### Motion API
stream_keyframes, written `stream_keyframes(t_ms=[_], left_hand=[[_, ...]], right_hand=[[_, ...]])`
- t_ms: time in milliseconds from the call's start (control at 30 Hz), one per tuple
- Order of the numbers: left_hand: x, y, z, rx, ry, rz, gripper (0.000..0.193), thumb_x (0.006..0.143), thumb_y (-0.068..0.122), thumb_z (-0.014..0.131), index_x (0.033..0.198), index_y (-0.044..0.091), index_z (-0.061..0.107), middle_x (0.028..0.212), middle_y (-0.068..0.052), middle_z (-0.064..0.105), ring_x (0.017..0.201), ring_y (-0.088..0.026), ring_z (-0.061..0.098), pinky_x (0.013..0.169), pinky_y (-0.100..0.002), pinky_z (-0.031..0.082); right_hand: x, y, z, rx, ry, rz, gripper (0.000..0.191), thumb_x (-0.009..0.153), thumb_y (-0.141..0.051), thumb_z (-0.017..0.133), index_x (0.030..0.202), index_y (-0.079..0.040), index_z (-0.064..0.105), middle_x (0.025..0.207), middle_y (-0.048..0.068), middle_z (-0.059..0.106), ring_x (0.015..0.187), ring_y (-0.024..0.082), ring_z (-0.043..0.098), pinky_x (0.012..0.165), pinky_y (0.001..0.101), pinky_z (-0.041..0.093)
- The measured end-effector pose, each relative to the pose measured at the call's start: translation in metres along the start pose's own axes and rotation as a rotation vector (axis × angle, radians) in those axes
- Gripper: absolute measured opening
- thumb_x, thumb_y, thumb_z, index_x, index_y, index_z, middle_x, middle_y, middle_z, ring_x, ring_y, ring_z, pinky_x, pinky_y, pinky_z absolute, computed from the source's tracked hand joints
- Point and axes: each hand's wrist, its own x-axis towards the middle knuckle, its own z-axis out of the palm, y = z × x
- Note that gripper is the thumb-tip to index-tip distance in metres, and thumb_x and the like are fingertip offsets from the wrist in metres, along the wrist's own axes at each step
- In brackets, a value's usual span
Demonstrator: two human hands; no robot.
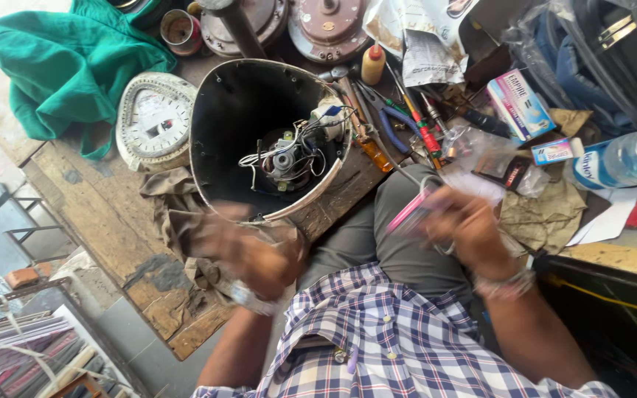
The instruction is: The person works on the internal wiring of a metal bell-shaped electrical fixture, manipulating wires and components with both hands. They reach for and handle a small tool from the cluttered workbench while continuing to adjust the fixture's interior.
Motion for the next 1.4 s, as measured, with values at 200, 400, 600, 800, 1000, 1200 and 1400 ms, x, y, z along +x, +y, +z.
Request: stream_keyframes(t_ms=[200, 400, 600, 800, 1000, 1200, 1400], left_hand=[[-0.02, 0.047, -0.016, -0.559, -0.636, 0.128, 0.087, 0.088, 0.017, 0.082, 0.153, -0.004, 0.027, 0.148, -0.03, 0.048, 0.136, -0.043, 0.053, 0.111, -0.052, 0.047], [-0.04, 0.045, -0.004, -0.474, -0.862, -0.037, 0.082, 0.085, 0.0, 0.07, 0.157, -0.005, 0.03, 0.151, -0.026, 0.052, 0.133, -0.04, 0.06, 0.109, -0.047, 0.053], [-0.042, 0.044, 0.005, -0.576, -0.839, 0.023, 0.075, 0.089, -0.006, 0.065, 0.156, -0.004, 0.031, 0.159, -0.027, 0.042, 0.147, -0.042, 0.047, 0.121, -0.048, 0.045], [-0.037, 0.045, 0.003, -0.591, -0.931, 0.025, 0.082, 0.083, -0.005, 0.065, 0.156, -0.006, 0.027, 0.162, -0.029, 0.036, 0.151, -0.044, 0.04, 0.123, -0.049, 0.04], [-0.027, 0.049, -0.003, -0.612, -0.94, 0.097, 0.083, 0.092, 0.002, 0.067, 0.158, -0.009, 0.018, 0.161, -0.032, 0.036, 0.151, -0.044, 0.038, 0.124, -0.049, 0.039], [-0.011, 0.04, -0.003, -0.522, -0.346, 0.207, 0.072, 0.097, 0.009, 0.069, 0.157, -0.003, 0.032, 0.153, -0.021, 0.048, 0.147, -0.032, 0.044, 0.123, -0.042, 0.045], [0.013, 0.016, -0.012, -0.306, -0.468, 0.135, 0.054, 0.095, 0.012, 0.072, 0.139, -0.009, 0.05, 0.14, -0.022, 0.061, 0.135, -0.036, 0.056, 0.113, -0.046, 0.047]], right_hand=[[-0.03, 0.02, 0.056, -0.441, -0.115, -0.008, 0.011, 0.088, -0.004, 0.074, 0.098, -0.005, 0.069, 0.086, 0.004, 0.069, 0.075, 0.011, 0.064, 0.065, 0.0265, 0.054], [-0.046, 0.017, 0.093, -0.9, -0.168, -0.336, 0.021, 0.081, -0.011, 0.078, 0.098, -0.001, 0.072, 0.088, 0.012, 0.067, 0.08, 0.028, 0.064, 0.073, 0.0379, 0.051], [-0.05, 0.012, 0.09, -0.973, -0.101, -0.387, 0.015, 0.092, -0.015, 0.075, 0.099, -0.002, 0.073, 0.096, 0.011, 0.071, 0.086, 0.028, 0.069, 0.08, 0.0383, 0.054], [-0.052, 0.012, 0.084, -1.03, -0.179, -0.425, 0.024, 0.091, -0.018, 0.076, 0.103, 0.002, 0.071, 0.099, 0.014, 0.072, 0.09, 0.031, 0.07, 0.08, 0.0398, 0.054], [-0.05, 0.012, 0.071, -0.924, -0.218, -0.267, 0.024, 0.09, -0.019, 0.076, 0.101, 0.001, 0.069, 0.091, 0.013, 0.072, 0.079, 0.024, 0.071, 0.069, 0.0366, 0.057], [-0.023, -0.042, -0.038, -0.468, 0.234, -0.545, 0.018, 0.099, -0.016, 0.071, 0.106, 0.0, 0.068, 0.097, 0.011, 0.071, 0.083, 0.021, 0.069, 0.074, 0.0339, 0.057], [-0.021, -0.033, -0.077, -0.563, -0.058, -0.299, 0.012, 0.108, -0.013, 0.066, 0.112, -0.001, 0.066, 0.102, 0.009, 0.071, 0.087, 0.018, 0.066, 0.08, 0.0312, 0.056]])
